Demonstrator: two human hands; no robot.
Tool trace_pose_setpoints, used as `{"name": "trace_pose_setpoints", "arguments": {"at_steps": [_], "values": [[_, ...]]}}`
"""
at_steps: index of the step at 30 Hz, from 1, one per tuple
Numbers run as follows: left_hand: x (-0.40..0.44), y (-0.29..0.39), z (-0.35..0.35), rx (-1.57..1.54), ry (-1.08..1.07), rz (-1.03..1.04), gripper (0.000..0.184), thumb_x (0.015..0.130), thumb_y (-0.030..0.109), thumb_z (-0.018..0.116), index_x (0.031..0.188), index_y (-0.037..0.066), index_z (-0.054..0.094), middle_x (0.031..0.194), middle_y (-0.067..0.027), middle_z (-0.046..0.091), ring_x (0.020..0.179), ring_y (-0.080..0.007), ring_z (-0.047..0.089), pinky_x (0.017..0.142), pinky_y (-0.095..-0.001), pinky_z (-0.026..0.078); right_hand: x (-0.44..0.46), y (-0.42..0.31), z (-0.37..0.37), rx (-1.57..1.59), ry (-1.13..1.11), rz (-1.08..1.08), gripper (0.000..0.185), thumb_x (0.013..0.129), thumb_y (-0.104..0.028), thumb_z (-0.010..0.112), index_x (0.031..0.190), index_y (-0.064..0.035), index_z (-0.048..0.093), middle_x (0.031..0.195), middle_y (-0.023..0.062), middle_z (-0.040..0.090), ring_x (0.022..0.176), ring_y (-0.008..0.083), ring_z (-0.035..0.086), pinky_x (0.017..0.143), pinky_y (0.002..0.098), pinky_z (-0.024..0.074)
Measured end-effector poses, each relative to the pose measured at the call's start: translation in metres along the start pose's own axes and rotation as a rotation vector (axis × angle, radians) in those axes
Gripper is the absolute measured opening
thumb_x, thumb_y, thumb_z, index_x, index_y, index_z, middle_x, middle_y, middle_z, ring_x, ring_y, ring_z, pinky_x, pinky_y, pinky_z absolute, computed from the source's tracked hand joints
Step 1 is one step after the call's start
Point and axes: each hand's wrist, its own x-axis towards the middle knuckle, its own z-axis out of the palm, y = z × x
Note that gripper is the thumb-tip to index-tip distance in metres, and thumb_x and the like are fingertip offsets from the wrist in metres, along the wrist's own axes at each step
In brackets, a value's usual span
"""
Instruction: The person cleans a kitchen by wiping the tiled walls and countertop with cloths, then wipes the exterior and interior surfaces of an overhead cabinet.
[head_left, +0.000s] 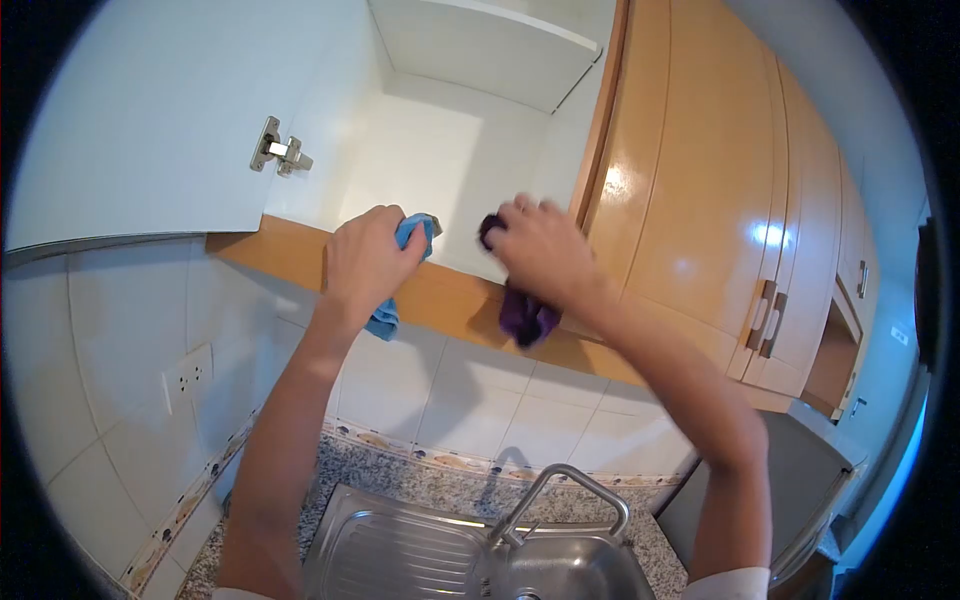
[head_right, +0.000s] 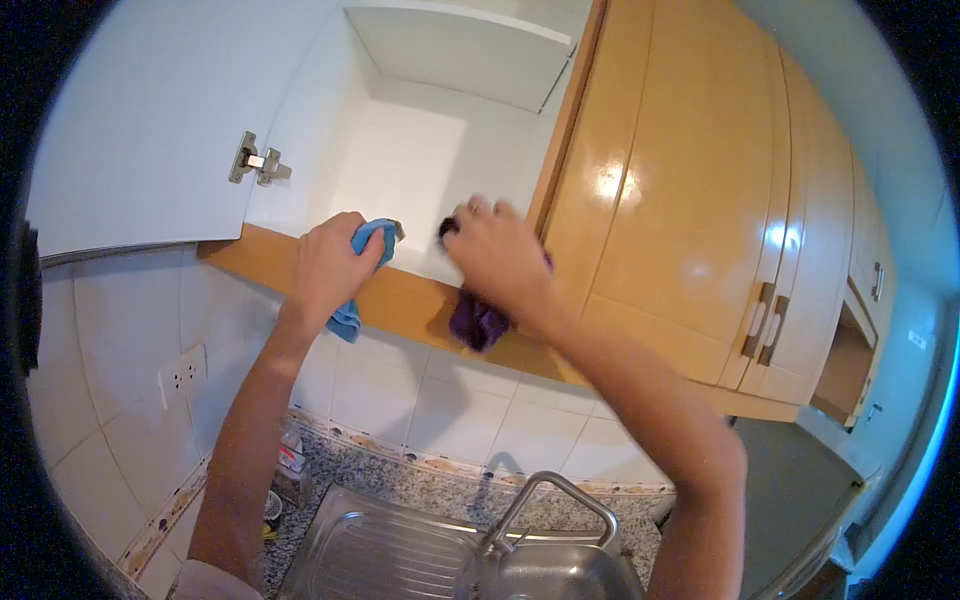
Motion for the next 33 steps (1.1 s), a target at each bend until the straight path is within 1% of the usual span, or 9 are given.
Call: {"name": "trace_pose_setpoints", "arguments": {"at_steps": [5,6,10,12,17,20,24,30,33], "values": [[-0.008,-0.006,0.007,-0.134,0.240,0.029,0.021,0.080,0.026,0.061,0.077,0.004,0.061,0.070,-0.0113,0.062,0.066,-0.0314,0.059,0.059,-0.0409,0.046,0.064,0.094,-0.007,-0.523,-0.209,-0.005,0.013,0.075,-0.017,0.059,0.079,-0.0104,0.069,0.097,0.0059,0.063,0.102,0.0230,0.054,0.085,0.0375,0.0405],[-0.009,-0.005,0.007,-0.161,0.262,0.021,0.019,0.080,0.025,0.062,0.078,0.005,0.061,0.070,-0.0101,0.061,0.066,-0.0302,0.059,0.058,-0.0405,0.045,0.073,0.125,-0.009,-0.469,-0.014,0.125,0.016,0.073,-0.016,0.057,0.077,-0.0035,0.067,0.093,0.0132,0.062,0.101,0.0298,0.055,0.084,0.0399,0.0426],[-0.004,-0.013,0.015,-0.195,0.418,0.289,0.012,0.081,0.019,0.063,0.078,0.007,0.062,0.068,-0.0072,0.058,0.064,-0.0270,0.056,0.057,-0.0385,0.043,0.077,0.186,-0.024,-0.395,0.313,0.235,0.015,0.077,-0.017,0.056,0.086,-0.0109,0.067,0.102,0.0061,0.060,0.107,0.0258,0.052,0.083,0.0400,0.0437],[-0.005,-0.015,0.014,-0.175,0.382,0.275,0.011,0.080,0.018,0.063,0.077,0.007,0.062,0.068,-0.0069,0.057,0.062,-0.0269,0.055,0.057,-0.0372,0.042,0.058,0.179,-0.010,-0.342,0.454,0.160,0.013,0.078,-0.018,0.054,0.084,-0.0104,0.063,0.098,0.0066,0.058,0.104,0.0266,0.051,0.082,0.0411,0.0427],[-0.006,-0.016,0.013,-0.159,0.358,0.217,0.010,0.077,0.015,0.065,0.073,0.006,0.062,0.067,-0.0064,0.054,0.060,-0.0273,0.052,0.059,-0.0360,0.042,-0.052,0.035,-0.008,0.322,0.167,-0.189,0.014,0.067,-0.021,0.060,0.072,-0.0086,0.054,0.078,0.0077,0.052,0.084,0.0260,0.053,0.083,0.0448,0.0401],[-0.010,-0.013,0.010,-0.172,0.310,0.181,0.010,0.075,0.015,0.066,0.072,0.006,0.061,0.067,-0.0068,0.054,0.062,-0.0276,0.052,0.061,-0.0370,0.042,-0.048,0.044,-0.017,0.290,0.205,-0.330,0.014,0.066,-0.023,0.061,0.067,-0.0108,0.053,0.078,0.0066,0.052,0.087,0.0243,0.052,0.083,0.0437,0.0404],[-0.007,-0.016,0.009,-0.214,0.310,0.196,0.009,0.074,0.014,0.066,0.073,0.006,0.062,0.068,-0.0074,0.054,0.064,-0.0278,0.052,0.062,-0.0373,0.042,0.043,0.185,-0.036,-0.368,0.345,0.068,0.012,0.068,-0.027,0.061,0.070,-0.0158,0.065,0.102,0.0053,0.059,0.105,0.0279,0.050,0.082,0.0491,0.0402],[-0.009,-0.018,0.007,-0.218,0.342,0.213,0.009,0.072,0.014,0.066,0.075,0.006,0.063,0.069,-0.0069,0.054,0.065,-0.0275,0.053,0.063,-0.0367,0.042,0.114,0.248,-0.027,-0.409,0.448,0.741,0.029,0.085,-0.033,0.051,0.091,-0.0101,0.066,0.119,0.0108,0.052,0.116,0.0344,0.043,0.089,0.0524,0.0384],[-0.010,-0.018,0.006,-0.224,0.339,0.228,0.009,0.072,0.014,0.067,0.075,0.006,0.063,0.070,-0.0066,0.054,0.065,-0.0273,0.053,0.064,-0.0366,0.042,0.091,0.197,-0.013,-0.614,0.326,0.350,0.025,0.078,-0.025,0.053,0.091,-0.0084,0.066,0.119,0.0103,0.052,0.117,0.0337,0.042,0.092,0.0533,0.0355]]}}
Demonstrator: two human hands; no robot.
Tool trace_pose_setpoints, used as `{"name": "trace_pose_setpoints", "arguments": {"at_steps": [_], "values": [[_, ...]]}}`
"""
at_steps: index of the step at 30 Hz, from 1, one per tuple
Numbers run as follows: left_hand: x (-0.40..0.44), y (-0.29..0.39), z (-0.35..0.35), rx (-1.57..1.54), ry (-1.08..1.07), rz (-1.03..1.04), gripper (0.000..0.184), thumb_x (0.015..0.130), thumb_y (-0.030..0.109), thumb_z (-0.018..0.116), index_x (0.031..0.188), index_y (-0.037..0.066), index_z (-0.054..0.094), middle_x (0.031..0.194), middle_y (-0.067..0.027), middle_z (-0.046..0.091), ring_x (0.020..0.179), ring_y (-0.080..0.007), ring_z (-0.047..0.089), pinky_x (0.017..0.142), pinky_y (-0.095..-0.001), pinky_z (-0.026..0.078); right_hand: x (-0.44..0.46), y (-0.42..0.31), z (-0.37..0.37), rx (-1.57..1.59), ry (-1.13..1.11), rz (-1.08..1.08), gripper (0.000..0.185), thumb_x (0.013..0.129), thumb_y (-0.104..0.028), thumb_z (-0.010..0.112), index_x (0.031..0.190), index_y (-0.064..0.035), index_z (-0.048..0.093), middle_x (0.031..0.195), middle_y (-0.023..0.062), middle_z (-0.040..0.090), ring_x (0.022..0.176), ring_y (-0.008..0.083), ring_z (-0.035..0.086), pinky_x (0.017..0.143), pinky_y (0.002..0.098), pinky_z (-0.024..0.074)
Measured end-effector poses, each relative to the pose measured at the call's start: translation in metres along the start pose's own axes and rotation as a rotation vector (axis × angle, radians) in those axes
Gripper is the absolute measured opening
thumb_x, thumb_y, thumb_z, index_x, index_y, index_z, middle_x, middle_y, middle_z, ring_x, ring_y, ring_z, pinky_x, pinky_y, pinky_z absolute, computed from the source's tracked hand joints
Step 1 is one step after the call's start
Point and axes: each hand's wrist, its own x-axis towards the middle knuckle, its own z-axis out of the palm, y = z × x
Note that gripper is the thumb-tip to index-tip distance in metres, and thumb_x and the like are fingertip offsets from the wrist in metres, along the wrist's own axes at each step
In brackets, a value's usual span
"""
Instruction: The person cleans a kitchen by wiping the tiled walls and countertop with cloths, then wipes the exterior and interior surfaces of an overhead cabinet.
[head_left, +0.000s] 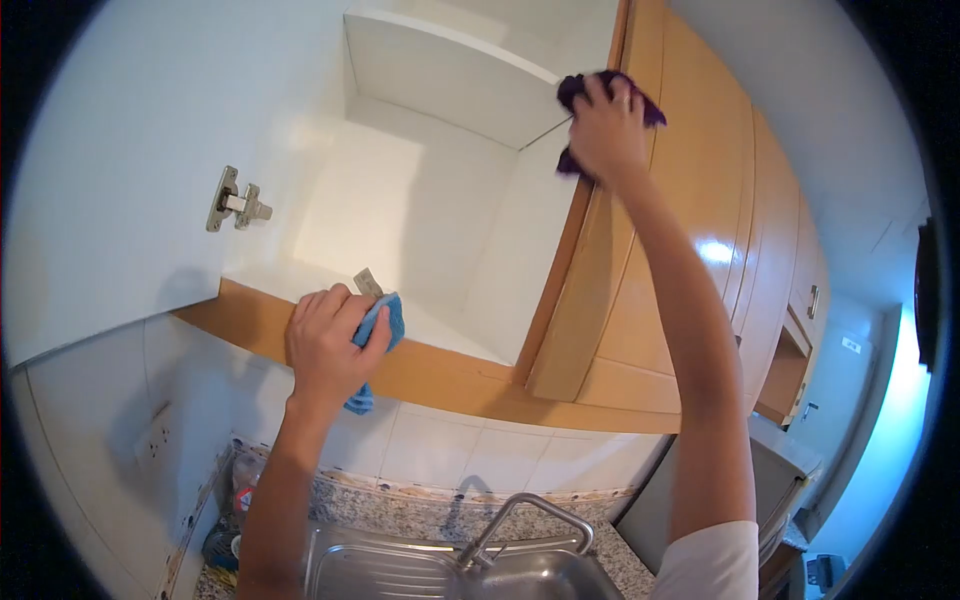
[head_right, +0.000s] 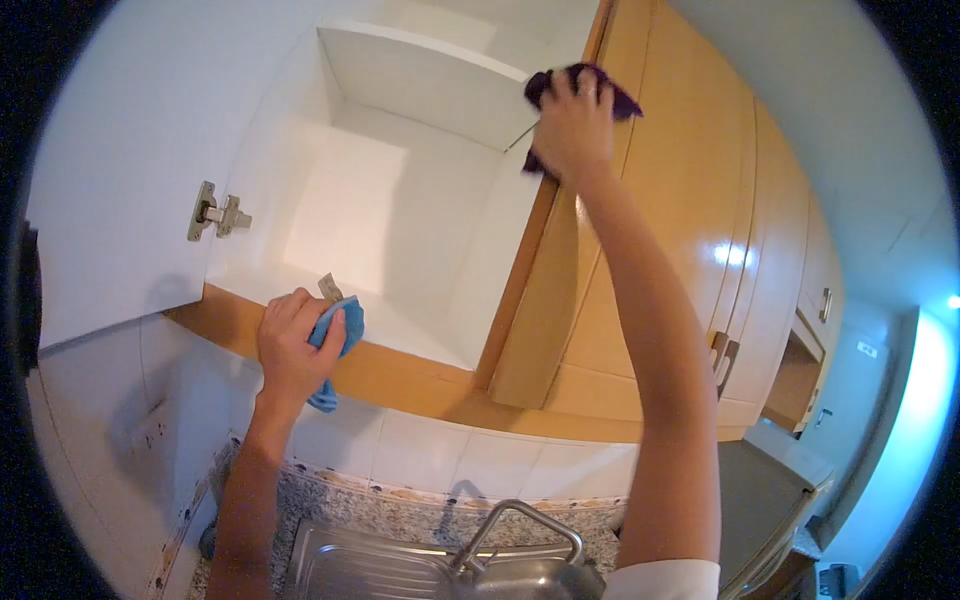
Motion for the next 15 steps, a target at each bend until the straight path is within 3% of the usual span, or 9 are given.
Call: {"name": "trace_pose_setpoints", "arguments": {"at_steps": [2,5,7,8,10,11,12,14,15], "values": [[0.001,-0.001,-0.001,-0.009,0.008,0.015,0.010,0.072,0.014,0.067,0.075,0.007,0.062,0.070,-0.0065,0.054,0.065,-0.0272,0.053,0.064,-0.0366,0.042,-0.031,-0.020,-0.042,0.173,-0.215,-0.051,0.025,0.073,-0.022,0.055,0.090,-0.0080,0.066,0.114,0.0087,0.055,0.113,0.0320,0.043,0.089,0.0537,0.0373],[0.001,-0.003,-0.004,-0.019,-0.018,0.032,0.010,0.071,0.015,0.067,0.076,0.007,0.062,0.072,-0.0062,0.054,0.066,-0.0267,0.053,0.065,-0.0367,0.042,-0.066,-0.028,-0.080,0.318,-0.200,-0.157,0.029,0.072,-0.024,0.057,0.094,-0.0083,0.066,0.105,0.0098,0.058,0.106,0.0323,0.047,0.087,0.0520,0.0400],[0.002,-0.002,-0.004,-0.035,-0.022,0.038,0.010,0.071,0.015,0.067,0.076,0.007,0.062,0.071,-0.0061,0.053,0.066,-0.0262,0.053,0.065,-0.0367,0.041,-0.068,-0.018,-0.081,0.390,-0.323,-0.015,0.036,0.073,-0.027,0.057,0.103,-0.0092,0.063,0.102,0.0131,0.060,0.100,0.0346,0.052,0.085,0.0498,0.0423],[0.001,-0.002,-0.004,-0.034,-0.020,0.042,0.010,0.071,0.015,0.067,0.076,0.007,0.062,0.071,-0.0061,0.053,0.066,-0.0262,0.053,0.065,-0.0367,0.041,-0.056,-0.011,-0.067,0.315,-0.263,0.066,0.043,0.075,-0.032,0.056,0.112,-0.0105,0.059,0.102,0.0158,0.060,0.097,0.0374,0.054,0.085,0.0498,0.0427],[0.000,-0.002,-0.002,-0.022,-0.021,0.024,0.011,0.070,0.015,0.067,0.076,0.008,0.062,0.071,-0.0060,0.053,0.066,-0.0258,0.053,0.065,-0.0365,0.041,-0.024,0.009,-0.025,0.349,-0.160,0.237,0.047,0.080,-0.038,0.052,0.118,-0.0105,0.054,0.114,0.0181,0.057,0.107,0.0411,0.050,0.089,0.0562,0.0391],[0.000,-0.001,-0.002,-0.025,-0.017,0.028,0.011,0.070,0.015,0.067,0.076,0.008,0.062,0.071,-0.0060,0.053,0.066,-0.0258,0.053,0.065,-0.0365,0.041,-0.004,0.017,-0.009,0.367,-0.153,0.319,0.049,0.083,-0.040,0.049,0.120,-0.0092,0.050,0.125,0.0187,0.050,0.111,0.0440,0.047,0.092,0.0578,0.0367],[0.000,-0.001,-0.002,-0.035,-0.022,0.023,0.010,0.070,0.014,0.066,0.077,0.007,0.062,0.071,-0.0068,0.053,0.067,-0.0269,0.052,0.065,-0.0370,0.041,0.020,0.023,-0.006,0.438,-0.299,0.461,0.058,0.084,-0.042,0.048,0.131,-0.0100,0.040,0.138,0.0213,0.036,0.118,0.0481,0.039,0.099,0.0559,0.0299],[0.001,-0.002,-0.003,-0.049,-0.025,0.023,0.010,0.070,0.013,0.065,0.078,0.006,0.062,0.071,-0.0077,0.052,0.068,-0.0279,0.052,0.065,-0.0376,0.040,0.049,0.030,0.022,0.489,-0.182,0.641,0.052,0.084,-0.035,0.046,0.129,-0.0113,0.040,0.142,0.0219,0.029,0.122,0.0478,0.036,0.103,0.0584,0.0242],[0.001,-0.004,-0.004,-0.059,-0.033,0.025,0.010,0.070,0.013,0.065,0.078,0.006,0.062,0.072,-0.0076,0.052,0.068,-0.0279,0.052,0.065,-0.0376,0.041,0.054,0.029,0.030,0.314,-0.160,0.575,0.045,0.084,-0.032,0.047,0.123,-0.0091,0.045,0.136,0.0208,0.036,0.121,0.0457,0.038,0.098,0.0575,0.0305]]}}
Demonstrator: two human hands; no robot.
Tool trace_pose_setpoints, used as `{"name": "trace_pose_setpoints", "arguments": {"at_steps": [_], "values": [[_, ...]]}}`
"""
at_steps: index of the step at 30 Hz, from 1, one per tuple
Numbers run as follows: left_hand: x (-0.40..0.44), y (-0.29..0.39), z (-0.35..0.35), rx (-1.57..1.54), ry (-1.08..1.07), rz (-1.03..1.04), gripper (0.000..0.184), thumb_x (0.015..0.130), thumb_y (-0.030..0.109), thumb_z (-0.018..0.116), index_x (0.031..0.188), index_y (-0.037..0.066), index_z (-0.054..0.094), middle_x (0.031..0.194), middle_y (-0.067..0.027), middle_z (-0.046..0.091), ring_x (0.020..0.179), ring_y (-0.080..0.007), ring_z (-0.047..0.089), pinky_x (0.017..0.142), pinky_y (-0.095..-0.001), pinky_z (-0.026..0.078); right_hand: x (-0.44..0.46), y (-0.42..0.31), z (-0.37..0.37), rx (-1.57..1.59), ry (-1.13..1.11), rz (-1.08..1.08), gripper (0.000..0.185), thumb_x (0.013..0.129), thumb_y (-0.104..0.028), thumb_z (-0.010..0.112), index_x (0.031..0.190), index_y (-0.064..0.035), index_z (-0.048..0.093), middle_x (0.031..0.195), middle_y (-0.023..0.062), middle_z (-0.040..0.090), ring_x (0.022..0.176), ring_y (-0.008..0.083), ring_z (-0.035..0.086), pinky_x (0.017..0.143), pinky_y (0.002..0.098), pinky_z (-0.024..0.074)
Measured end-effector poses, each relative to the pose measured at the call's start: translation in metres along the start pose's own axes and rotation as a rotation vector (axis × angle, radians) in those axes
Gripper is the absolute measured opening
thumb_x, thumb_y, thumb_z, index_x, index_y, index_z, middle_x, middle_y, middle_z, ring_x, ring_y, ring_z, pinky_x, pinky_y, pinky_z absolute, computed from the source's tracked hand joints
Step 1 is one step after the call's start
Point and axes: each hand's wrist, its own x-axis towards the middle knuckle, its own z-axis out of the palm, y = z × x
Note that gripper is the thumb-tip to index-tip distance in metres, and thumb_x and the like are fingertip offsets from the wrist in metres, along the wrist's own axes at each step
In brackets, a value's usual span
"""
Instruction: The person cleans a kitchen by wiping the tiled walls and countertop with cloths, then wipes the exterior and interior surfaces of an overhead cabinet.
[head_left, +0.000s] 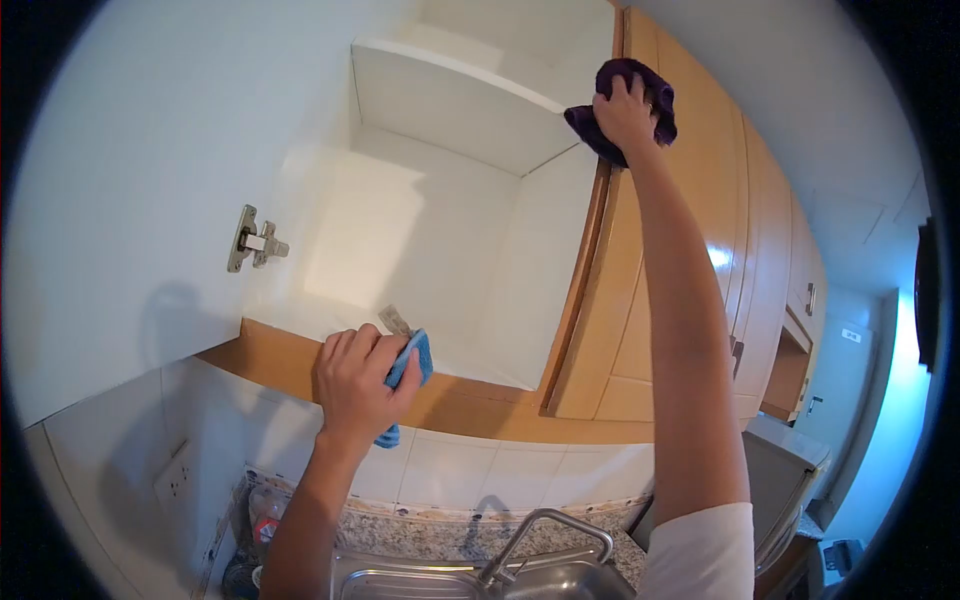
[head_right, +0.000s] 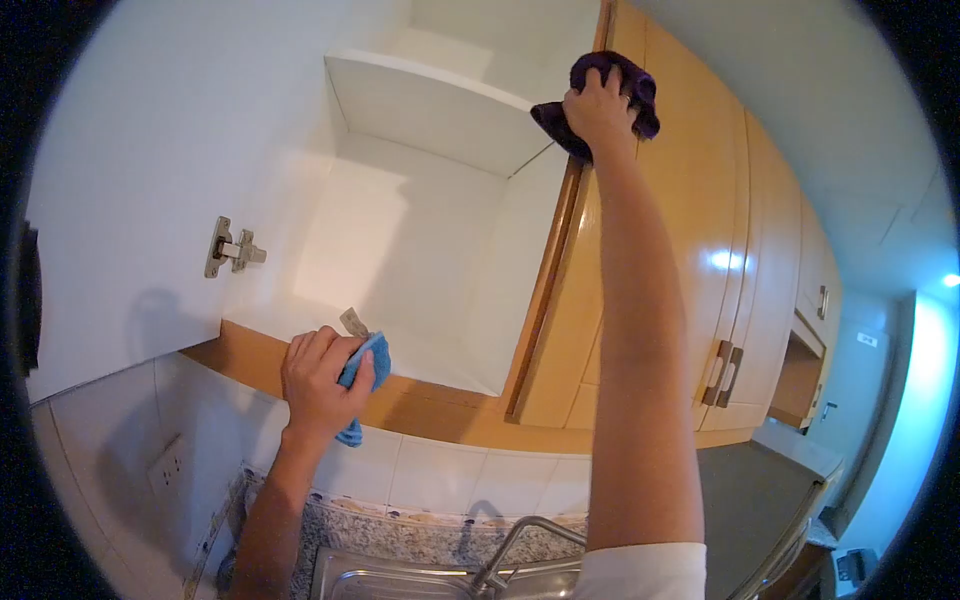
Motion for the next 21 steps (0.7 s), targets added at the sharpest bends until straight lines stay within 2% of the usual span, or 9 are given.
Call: {"name": "trace_pose_setpoints", "arguments": {"at_steps": [5,6,7,9,11,16,17,20,21], "values": [[0.000,-0.003,0.000,-0.026,0.023,0.030,0.011,0.070,0.015,0.067,0.076,0.007,0.061,0.070,-0.0056,0.051,0.066,-0.0257,0.052,0.065,-0.0365,0.041,-0.054,-0.026,-0.026,-0.378,0.006,-0.217,0.023,0.082,-0.016,0.050,0.097,-0.0037,0.062,0.108,0.0108,0.055,0.108,0.0295,0.050,0.077,0.0434,0.0468],[0.000,-0.003,-0.001,-0.035,0.020,0.021,0.011,0.070,0.015,0.067,0.076,0.007,0.061,0.070,-0.0056,0.051,0.066,-0.0256,0.052,0.065,-0.0367,0.041,-0.084,-0.025,-0.031,-0.403,0.027,-0.276,0.024,0.080,-0.017,0.051,0.097,-0.0033,0.061,0.107,0.0117,0.055,0.106,0.0289,0.051,0.077,0.0404,0.0471],[0.000,-0.002,-0.002,-0.043,0.016,0.011,0.011,0.071,0.016,0.067,0.076,0.007,0.061,0.071,-0.0056,0.051,0.066,-0.0256,0.052,0.065,-0.0368,0.041,-0.118,-0.034,-0.056,-0.363,-0.110,-0.286,0.028,0.076,-0.018,0.056,0.098,0.0002,0.057,0.114,0.0154,0.053,0.109,0.0341,0.051,0.082,0.0421,0.0486],[-0.001,-0.002,-0.002,-0.051,0.020,0.002,0.011,0.071,0.015,0.067,0.077,0.008,0.061,0.071,-0.0057,0.051,0.066,-0.0256,0.052,0.065,-0.0370,0.040,-0.174,-0.031,-0.077,-0.319,-0.084,-0.435,0.037,0.073,-0.024,0.058,0.104,-0.0030,0.056,0.120,0.0162,0.054,0.113,0.0318,0.048,0.089,0.0439,0.0415],[0.000,-0.003,-0.002,-0.059,0.015,0.002,0.011,0.071,0.015,0.066,0.077,0.008,0.061,0.071,-0.0057,0.051,0.066,-0.0255,0.052,0.065,-0.0371,0.040,-0.173,-0.018,-0.084,-0.237,-0.053,-0.421,0.040,0.074,-0.026,0.058,0.106,-0.0035,0.056,0.118,0.0154,0.055,0.113,0.0323,0.047,0.091,0.0466,0.0380],[0.001,-0.003,-0.004,-0.077,-0.015,0.002,0.012,0.071,0.016,0.067,0.078,0.008,0.061,0.071,-0.0056,0.050,0.065,-0.0255,0.051,0.065,-0.0368,0.040,-0.050,-0.004,-0.045,-0.281,-0.118,-0.232,0.040,0.084,-0.032,0.050,0.111,-0.0028,0.051,0.126,0.0155,0.051,0.115,0.0346,0.047,0.093,0.0518,0.0365],[0.001,-0.003,-0.004,-0.073,-0.010,0.003,0.012,0.071,0.016,0.067,0.078,0.008,0.061,0.071,-0.0056,0.050,0.065,-0.0255,0.051,0.065,-0.0368,0.040,-0.022,0.006,-0.018,-0.274,0.064,-0.241,0.037,0.083,-0.031,0.051,0.109,-0.0036,0.051,0.121,0.0163,0.054,0.111,0.0349,0.049,0.089,0.0544,0.0385],[-0.001,-0.001,-0.004,-0.067,-0.009,-0.031,0.012,0.069,0.014,0.066,0.079,0.008,0.062,0.072,-0.0071,0.052,0.069,-0.0273,0.052,0.067,-0.0377,0.040,0.031,-0.015,0.010,0.043,-0.091,-0.105,0.034,0.090,-0.029,0.040,0.102,-0.0011,0.057,0.115,0.0212,0.057,0.113,0.0367,0.049,0.091,0.0538,0.0385],[-0.001,0.000,-0.004,-0.064,-0.010,-0.032,0.012,0.070,0.014,0.066,0.079,0.008,0.062,0.072,-0.0071,0.052,0.069,-0.0273,0.052,0.067,-0.0377,0.040,0.037,-0.032,0.015,0.118,-0.254,-0.173,0.035,0.090,-0.029,0.039,0.097,-0.0009,0.059,0.111,0.0260,0.057,0.112,0.0380,0.051,0.095,0.0514,0.0362]]}}
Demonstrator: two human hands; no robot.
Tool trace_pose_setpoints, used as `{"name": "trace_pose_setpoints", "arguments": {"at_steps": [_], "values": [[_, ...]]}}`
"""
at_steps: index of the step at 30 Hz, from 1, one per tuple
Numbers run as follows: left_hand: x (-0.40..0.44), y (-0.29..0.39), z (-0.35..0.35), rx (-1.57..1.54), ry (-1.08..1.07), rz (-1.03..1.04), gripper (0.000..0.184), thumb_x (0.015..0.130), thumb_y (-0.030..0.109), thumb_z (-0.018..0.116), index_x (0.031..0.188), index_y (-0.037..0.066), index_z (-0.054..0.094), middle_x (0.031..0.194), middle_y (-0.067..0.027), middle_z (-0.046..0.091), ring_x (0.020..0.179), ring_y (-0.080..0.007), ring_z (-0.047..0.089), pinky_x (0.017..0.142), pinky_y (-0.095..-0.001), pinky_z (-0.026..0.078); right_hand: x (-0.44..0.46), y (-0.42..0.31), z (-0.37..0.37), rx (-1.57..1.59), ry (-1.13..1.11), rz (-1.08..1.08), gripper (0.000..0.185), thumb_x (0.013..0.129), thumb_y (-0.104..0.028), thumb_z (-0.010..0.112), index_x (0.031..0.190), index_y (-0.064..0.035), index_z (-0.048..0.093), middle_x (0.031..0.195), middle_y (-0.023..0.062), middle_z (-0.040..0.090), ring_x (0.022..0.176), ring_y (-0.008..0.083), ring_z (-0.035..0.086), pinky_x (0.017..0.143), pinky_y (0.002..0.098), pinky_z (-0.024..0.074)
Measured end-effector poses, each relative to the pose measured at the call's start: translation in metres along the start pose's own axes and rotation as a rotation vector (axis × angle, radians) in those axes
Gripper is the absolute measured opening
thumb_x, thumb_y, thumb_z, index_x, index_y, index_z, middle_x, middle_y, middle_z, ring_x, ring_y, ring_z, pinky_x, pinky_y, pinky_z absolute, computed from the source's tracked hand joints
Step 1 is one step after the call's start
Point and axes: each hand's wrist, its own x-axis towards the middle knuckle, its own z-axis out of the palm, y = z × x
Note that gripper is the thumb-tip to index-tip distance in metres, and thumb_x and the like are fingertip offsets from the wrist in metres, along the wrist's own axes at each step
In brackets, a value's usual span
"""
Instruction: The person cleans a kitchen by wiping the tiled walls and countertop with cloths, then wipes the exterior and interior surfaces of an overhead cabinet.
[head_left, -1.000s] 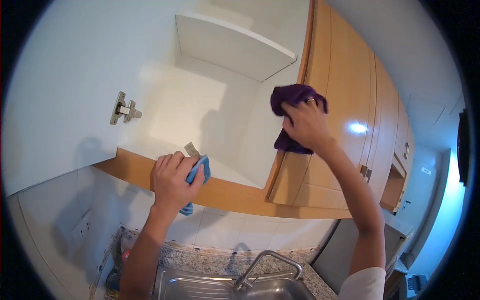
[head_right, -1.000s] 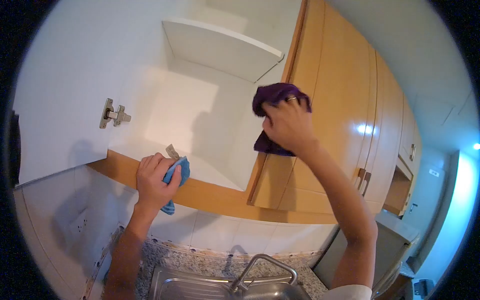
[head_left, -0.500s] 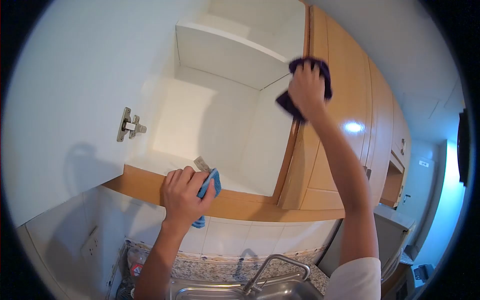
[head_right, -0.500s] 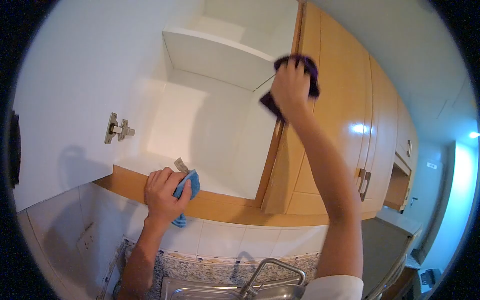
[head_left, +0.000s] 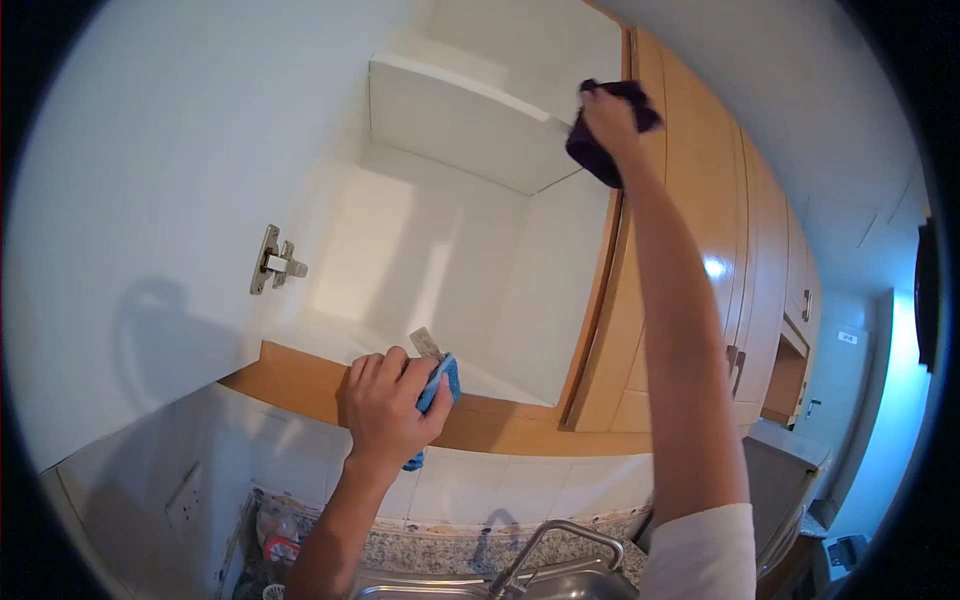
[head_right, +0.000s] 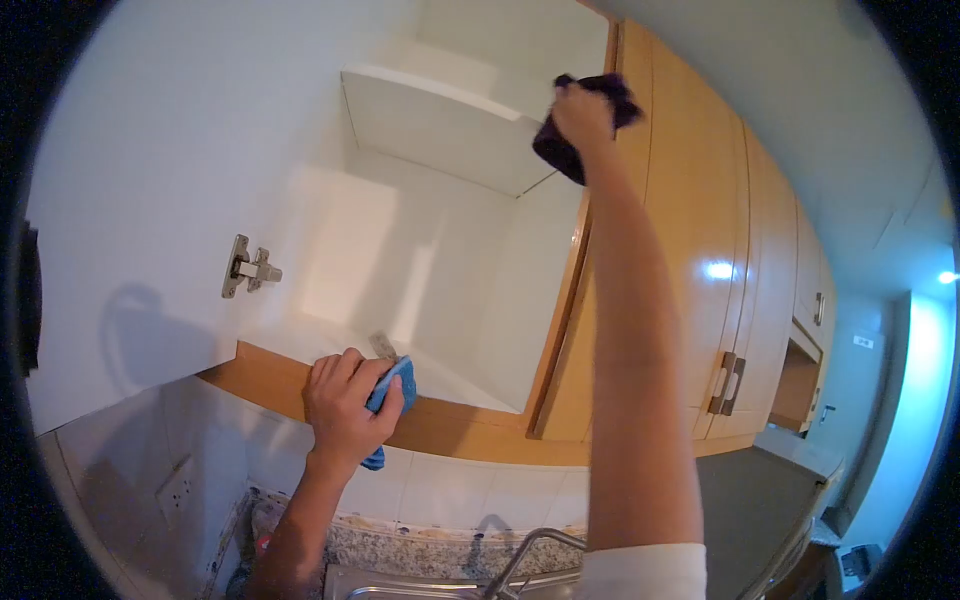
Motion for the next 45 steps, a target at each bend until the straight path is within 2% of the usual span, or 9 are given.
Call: {"name": "trace_pose_setpoints", "arguments": {"at_steps": [3,6,9,16,23,28,33,39,45], "values": [[0.000,0.001,0.000,0.012,0.005,0.005,0.012,0.070,0.014,0.065,0.079,0.007,0.062,0.072,-0.0071,0.052,0.069,-0.0271,0.052,0.067,-0.0376,0.040,-0.011,-0.057,0.027,0.209,-0.019,0.285,0.055,0.090,-0.039,0.027,0.114,-0.0016,0.058,0.111,0.0269,0.057,0.107,0.0413,0.054,0.097,0.0476,0.0355],[0.000,0.001,0.002,0.011,0.006,0.007,0.011,0.070,0.014,0.065,0.079,0.007,0.062,0.072,-0.0070,0.052,0.069,-0.0269,0.052,0.067,-0.0376,0.040,-0.022,-0.098,0.013,0.428,0.061,0.125,0.043,0.089,-0.040,0.035,0.108,-0.0124,0.063,0.109,0.0160,0.062,0.102,0.0383,0.056,0.090,0.0482,0.0400],[-0.001,-0.001,0.001,-0.005,0.010,0.026,0.011,0.070,0.013,0.064,0.079,0.007,0.062,0.072,-0.0072,0.052,0.069,-0.0269,0.052,0.068,-0.0375,0.040,-0.030,-0.087,0.036,0.262,0.357,-0.406,0.038,0.084,-0.034,0.050,0.111,-0.0083,0.056,0.113,0.0126,0.057,0.106,0.0345,0.052,0.091,0.0471,0.0397],[-0.002,0.002,0.001,0.022,0.007,0.015,0.013,0.069,0.012,0.065,0.080,0.007,0.062,0.073,-0.0072,0.051,0.070,-0.0273,0.051,0.067,-0.0375,0.040,-0.022,-0.040,-0.016,-0.289,-0.063,-0.532,0.030,0.079,-0.022,0.051,0.102,-0.0038,0.059,0.107,0.0138,0.059,0.105,0.0320,0.053,0.090,0.0440,0.0409],[-0.002,0.003,0.000,0.017,0.031,0.003,0.013,0.069,0.012,0.065,0.080,0.008,0.062,0.073,-0.0072,0.051,0.070,-0.0273,0.051,0.067,-0.0372,0.040,-0.007,-0.008,-0.013,-0.755,0.317,-0.375,0.024,0.084,-0.023,0.052,0.098,-0.0073,0.065,0.119,0.0085,0.055,0.120,0.0241,0.046,0.098,0.0406,0.0352],[-0.001,0.001,-0.005,-0.042,-0.003,-0.001,0.013,0.069,0.013,0.065,0.080,0.008,0.062,0.072,-0.0071,0.051,0.069,-0.0277,0.051,0.067,-0.0385,0.039,-0.002,-0.023,-0.025,-0.591,-0.398,0.072,0.027,0.084,-0.014,0.047,0.103,-0.0055,0.063,0.107,0.0113,0.063,0.125,0.0265,0.041,0.109,0.0537,0.0157],[-0.002,0.002,-0.001,-0.022,0.012,0.003,0.013,0.069,0.012,0.065,0.080,0.008,0.062,0.072,-0.0070,0.051,0.069,-0.0275,0.051,0.068,-0.0388,0.039,-0.036,0.029,-0.037,-0.247,-0.053,-0.409,0.028,0.079,-0.011,0.045,0.099,-0.0064,0.065,0.104,0.0100,0.063,0.108,0.0326,0.050,0.105,0.0488,0.0228],[-0.003,0.006,0.007,0.056,0.041,-0.043,0.013,0.067,0.013,0.065,0.079,0.007,0.062,0.071,-0.0069,0.049,0.068,-0.0272,0.050,0.068,-0.0389,0.039,-0.036,0.065,-0.057,-0.307,0.458,0.109,0.028,0.085,-0.021,0.048,0.104,-0.0075,0.063,0.116,0.0139,0.057,0.113,0.0336,0.047,0.097,0.0459,0.0341],[-0.002,0.004,0.007,0.044,0.059,-0.031,0.013,0.067,0.013,0.065,0.078,0.007,0.061,0.071,-0.0073,0.049,0.068,-0.0276,0.050,0.068,-0.0390,0.039,-0.030,-0.027,-0.008,0.123,-0.045,0.046,0.046,0.090,-0.043,0.039,0.111,-0.0062,0.056,0.113,0.0218,0.055,0.106,0.0404,0.052,0.091,0.0532,0.0392]]}}
